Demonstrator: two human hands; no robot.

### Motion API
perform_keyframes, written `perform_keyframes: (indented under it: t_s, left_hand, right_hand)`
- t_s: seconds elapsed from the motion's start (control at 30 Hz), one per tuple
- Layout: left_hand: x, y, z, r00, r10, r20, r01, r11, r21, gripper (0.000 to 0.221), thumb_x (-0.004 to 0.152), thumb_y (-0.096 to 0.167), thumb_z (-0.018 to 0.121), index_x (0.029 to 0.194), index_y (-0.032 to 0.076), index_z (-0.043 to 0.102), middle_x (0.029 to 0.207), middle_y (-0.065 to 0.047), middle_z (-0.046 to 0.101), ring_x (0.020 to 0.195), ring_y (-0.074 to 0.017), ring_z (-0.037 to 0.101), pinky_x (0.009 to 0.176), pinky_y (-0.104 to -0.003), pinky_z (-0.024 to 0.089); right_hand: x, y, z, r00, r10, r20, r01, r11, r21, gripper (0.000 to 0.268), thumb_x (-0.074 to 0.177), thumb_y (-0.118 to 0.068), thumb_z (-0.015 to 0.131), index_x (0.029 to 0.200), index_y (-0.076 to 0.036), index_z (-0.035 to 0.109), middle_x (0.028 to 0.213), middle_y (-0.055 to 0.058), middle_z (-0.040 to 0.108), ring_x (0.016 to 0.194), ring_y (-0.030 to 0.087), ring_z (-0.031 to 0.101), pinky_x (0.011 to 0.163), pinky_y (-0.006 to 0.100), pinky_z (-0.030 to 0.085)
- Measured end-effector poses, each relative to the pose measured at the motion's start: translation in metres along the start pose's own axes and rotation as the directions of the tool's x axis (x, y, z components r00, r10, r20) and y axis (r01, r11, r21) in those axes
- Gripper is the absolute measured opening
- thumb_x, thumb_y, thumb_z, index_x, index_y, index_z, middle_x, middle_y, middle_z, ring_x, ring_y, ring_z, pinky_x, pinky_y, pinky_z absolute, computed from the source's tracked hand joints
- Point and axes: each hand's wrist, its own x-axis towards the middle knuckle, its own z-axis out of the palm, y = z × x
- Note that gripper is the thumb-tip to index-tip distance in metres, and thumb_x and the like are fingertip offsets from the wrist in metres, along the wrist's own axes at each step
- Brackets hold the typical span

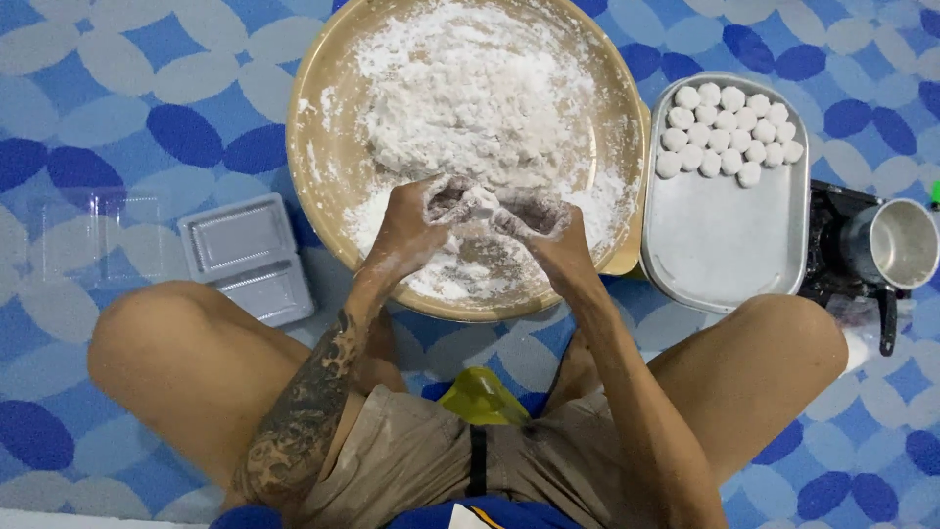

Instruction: The person is pinching off small pieces of dough from a large bowl, rolling them into balls between their palms, and placing them onto a metal tray.

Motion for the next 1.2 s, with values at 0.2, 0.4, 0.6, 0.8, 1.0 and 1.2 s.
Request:
perform_keyframes:
  t_s: [0.2, 0.4, 0.6, 0.8, 1.0, 1.2]
  left_hand:
    - [0.002, -0.004, 0.001, 0.998, -0.066, 0.024, 0.070, 0.971, -0.229, 0.043, 0.079, 0.011, 0.089, 0.118, 0.008, 0.072, 0.109, -0.012, 0.076, 0.101, -0.0130, 0.067, 0.091, -0.031, 0.059]
    - [0.005, -0.032, 0.000, 0.998, -0.004, 0.067, 0.017, 0.980, -0.198, 0.041, 0.077, 0.008, 0.088, 0.115, 0.005, 0.074, 0.105, -0.014, 0.075, 0.096, -0.0159, 0.068, 0.086, -0.032, 0.060]
    - [0.000, -0.024, 0.018, 0.997, 0.054, 0.058, -0.047, 0.993, -0.109, 0.028, 0.086, 0.017, 0.084, 0.111, 0.007, 0.076, 0.098, -0.015, 0.075, 0.095, -0.0141, 0.069, 0.080, -0.031, 0.061]
    - [-0.007, 0.005, 0.010, 0.992, 0.123, 0.005, -0.122, 0.986, -0.115, 0.017, 0.079, 0.012, 0.085, 0.093, 0.006, 0.078, 0.078, -0.014, 0.075, 0.076, -0.0074, 0.057, 0.067, -0.029, 0.057]
    - [0.001, -0.002, -0.037, 0.909, -0.278, -0.312, 0.349, 0.916, 0.200, 0.029, 0.078, 0.023, 0.086, 0.103, 0.012, 0.079, 0.086, -0.012, 0.076, 0.085, -0.0297, 0.076, 0.066, -0.040, 0.057]
    - [0.005, -0.013, -0.044, 0.976, -0.033, -0.217, 0.056, 0.993, 0.100, 0.029, 0.084, 0.010, 0.078, 0.111, 0.001, 0.073, 0.099, -0.023, 0.074, 0.096, -0.0353, 0.073, 0.081, -0.039, 0.057]
  right_hand:
    - [0.007, 0.067, -0.044, 0.988, -0.138, 0.072, 0.088, 0.875, 0.476, 0.065, 0.074, 0.010, 0.081, 0.130, 0.016, 0.050, 0.129, 0.027, 0.060, 0.112, 0.026, 0.064, 0.095, 0.041, 0.059]
    - [0.003, 0.025, -0.033, 0.999, -0.035, 0.023, 0.031, 0.987, 0.156, 0.057, 0.076, -0.004, 0.088, 0.124, 0.010, 0.059, 0.115, 0.023, 0.070, 0.103, 0.025, 0.069, 0.090, 0.044, 0.059]
    - [0.004, 0.036, -0.028, 0.995, 0.045, 0.090, -0.069, 0.958, 0.280, 0.044, 0.081, 0.002, 0.078, 0.119, 0.011, 0.059, 0.111, 0.024, 0.067, 0.100, 0.026, 0.066, 0.092, 0.049, 0.058]
    - [0.008, 0.040, -0.012, 0.996, -0.002, 0.084, -0.027, 0.941, 0.337, 0.025, 0.082, 0.004, 0.077, 0.104, 0.010, 0.065, 0.093, 0.022, 0.068, 0.080, 0.027, 0.070, 0.075, 0.042, 0.063]
    - [0.002, -0.007, -0.037, 0.981, -0.161, -0.108, 0.175, 0.976, 0.127, 0.013, 0.085, -0.002, 0.077, 0.097, 0.001, 0.072, 0.082, 0.013, 0.069, 0.069, 0.014, 0.064, 0.066, 0.029, 0.056]
    - [0.042, -0.012, -0.026, 0.917, -0.397, -0.042, 0.366, 0.877, -0.311, 0.023, 0.085, -0.013, 0.089, 0.101, -0.002, 0.077, 0.091, 0.017, 0.074, 0.091, 0.028, 0.076, 0.082, 0.033, 0.060]
